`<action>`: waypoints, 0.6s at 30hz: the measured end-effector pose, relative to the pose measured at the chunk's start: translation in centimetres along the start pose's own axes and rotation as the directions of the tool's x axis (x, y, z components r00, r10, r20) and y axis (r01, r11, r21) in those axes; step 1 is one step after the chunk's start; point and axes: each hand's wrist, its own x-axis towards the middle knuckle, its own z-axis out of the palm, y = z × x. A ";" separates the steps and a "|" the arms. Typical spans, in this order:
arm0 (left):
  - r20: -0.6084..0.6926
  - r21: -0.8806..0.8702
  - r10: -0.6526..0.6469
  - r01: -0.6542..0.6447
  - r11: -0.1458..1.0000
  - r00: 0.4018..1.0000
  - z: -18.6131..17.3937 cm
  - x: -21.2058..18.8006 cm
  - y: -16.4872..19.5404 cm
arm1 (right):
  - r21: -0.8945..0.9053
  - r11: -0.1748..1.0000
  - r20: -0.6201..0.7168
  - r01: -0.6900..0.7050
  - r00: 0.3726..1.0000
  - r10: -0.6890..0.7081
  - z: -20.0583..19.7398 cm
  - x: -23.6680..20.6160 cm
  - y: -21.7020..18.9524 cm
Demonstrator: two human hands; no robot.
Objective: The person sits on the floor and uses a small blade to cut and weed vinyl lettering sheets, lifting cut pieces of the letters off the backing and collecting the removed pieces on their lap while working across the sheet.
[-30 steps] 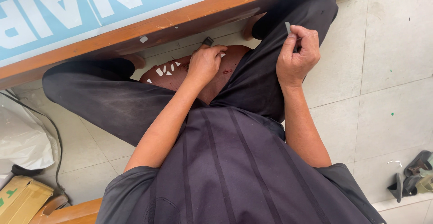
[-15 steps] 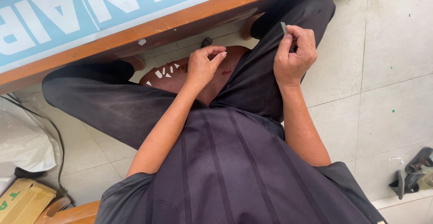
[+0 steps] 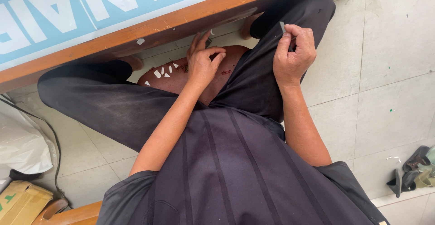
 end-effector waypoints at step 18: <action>0.039 -0.032 -0.142 0.143 0.989 0.989 0.3 -0.7 0.4 | -0.017 1.000 0.011 -0.011 1.000 0.011 -0.1 0.2 -0.2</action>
